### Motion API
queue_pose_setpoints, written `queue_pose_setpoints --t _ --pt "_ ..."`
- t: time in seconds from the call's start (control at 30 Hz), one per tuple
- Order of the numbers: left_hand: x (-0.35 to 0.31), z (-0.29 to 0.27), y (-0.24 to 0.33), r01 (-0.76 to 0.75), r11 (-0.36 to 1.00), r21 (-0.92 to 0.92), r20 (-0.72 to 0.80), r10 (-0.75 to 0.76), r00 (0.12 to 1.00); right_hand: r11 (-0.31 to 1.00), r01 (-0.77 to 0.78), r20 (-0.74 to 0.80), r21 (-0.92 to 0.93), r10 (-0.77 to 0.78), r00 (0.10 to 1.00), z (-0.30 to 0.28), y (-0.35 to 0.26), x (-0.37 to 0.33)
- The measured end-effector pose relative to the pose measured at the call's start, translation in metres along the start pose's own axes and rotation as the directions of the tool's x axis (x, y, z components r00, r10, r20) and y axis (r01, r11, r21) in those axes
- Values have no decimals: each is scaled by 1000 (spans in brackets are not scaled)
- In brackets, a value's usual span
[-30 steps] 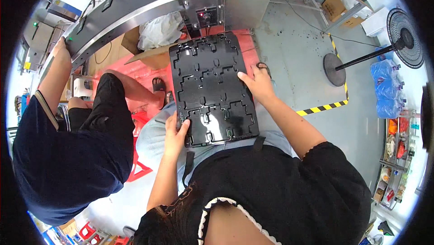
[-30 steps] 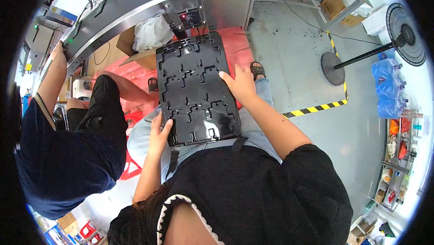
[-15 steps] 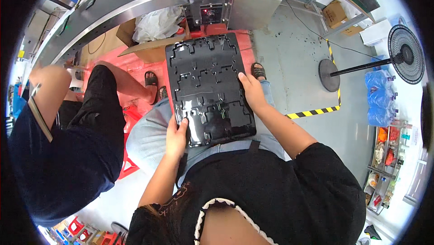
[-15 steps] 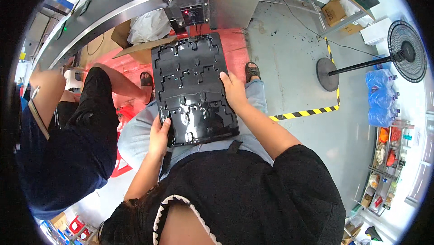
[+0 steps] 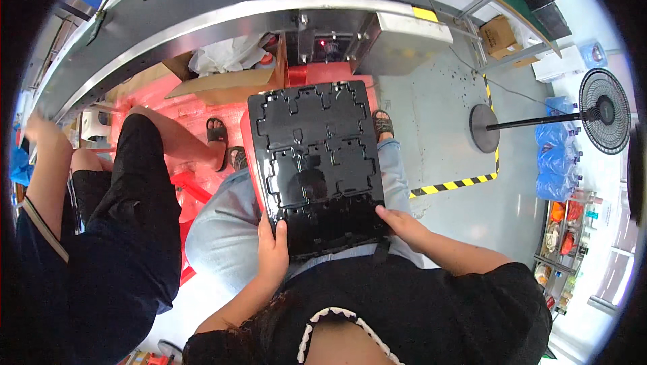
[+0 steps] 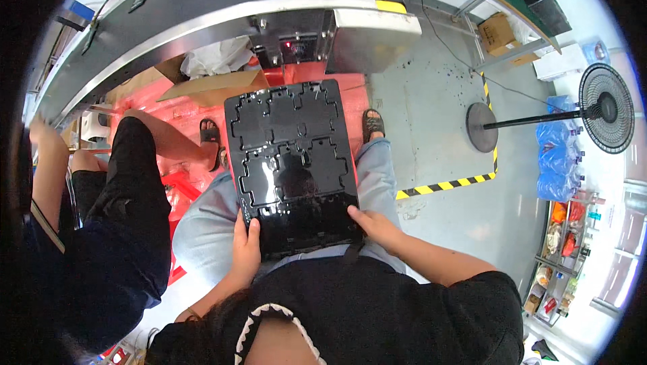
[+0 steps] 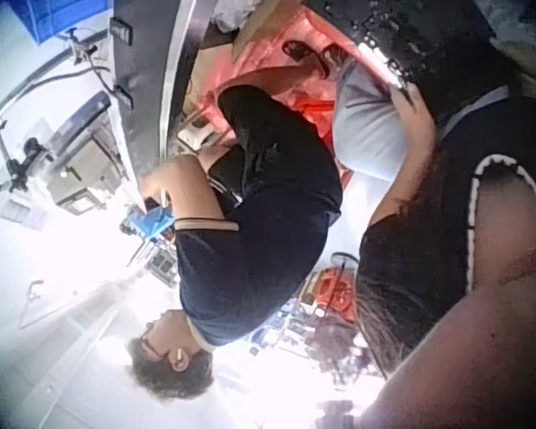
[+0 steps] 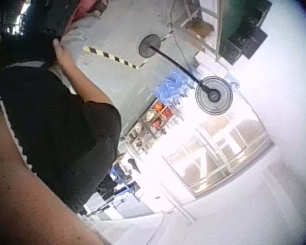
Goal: The person sits on a low stool and repeatedly picks up small black battery packs from a blue bin on a table, placing them into a black plastic tray on their lap. They arrange the batteries into the tray's compartments and occasionally flip the tray to check the contents.
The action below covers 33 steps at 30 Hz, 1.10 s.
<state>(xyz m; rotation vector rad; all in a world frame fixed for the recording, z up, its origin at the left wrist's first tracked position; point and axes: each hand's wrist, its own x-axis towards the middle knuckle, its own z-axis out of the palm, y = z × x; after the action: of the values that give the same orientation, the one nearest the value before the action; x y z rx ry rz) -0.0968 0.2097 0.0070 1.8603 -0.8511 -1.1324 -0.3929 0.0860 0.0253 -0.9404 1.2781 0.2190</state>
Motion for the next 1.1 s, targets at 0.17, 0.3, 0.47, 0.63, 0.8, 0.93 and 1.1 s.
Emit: queue_pose_setpoints --t 0.17,0.3,0.47,0.63,0.8,0.93,1.1 --pt "4 2 -11 -25 999 -22 21 26 999 962 -273 377 4 251 892 -54 -23 28" --pt "13 -20 23 -15 992 123 131 -1 991 623 -20 420 -782 550 722 -74 -141 20" --pt "77 -103 151 -411 877 249 10 422 906 140 726 530 -673 -594 605 -76 -362 -62" --pt "215 -119 295 -768 367 525 -46 913 405 -171 244 201 -955 -974 108 -135 -497 26" --pt "388 -106 344 -503 28 864 155 935 318 69 36 -41 -997 -859 511 -163 -512 41" --pt "382 -109 374 -505 353 787 322 463 826 -185 52 188 -981 -980 64 -110 -453 -3" --pt "410 -97 387 -625 455 635 415 481 772 -436 454 404 -777 -899 -172 -53 -329 -36"
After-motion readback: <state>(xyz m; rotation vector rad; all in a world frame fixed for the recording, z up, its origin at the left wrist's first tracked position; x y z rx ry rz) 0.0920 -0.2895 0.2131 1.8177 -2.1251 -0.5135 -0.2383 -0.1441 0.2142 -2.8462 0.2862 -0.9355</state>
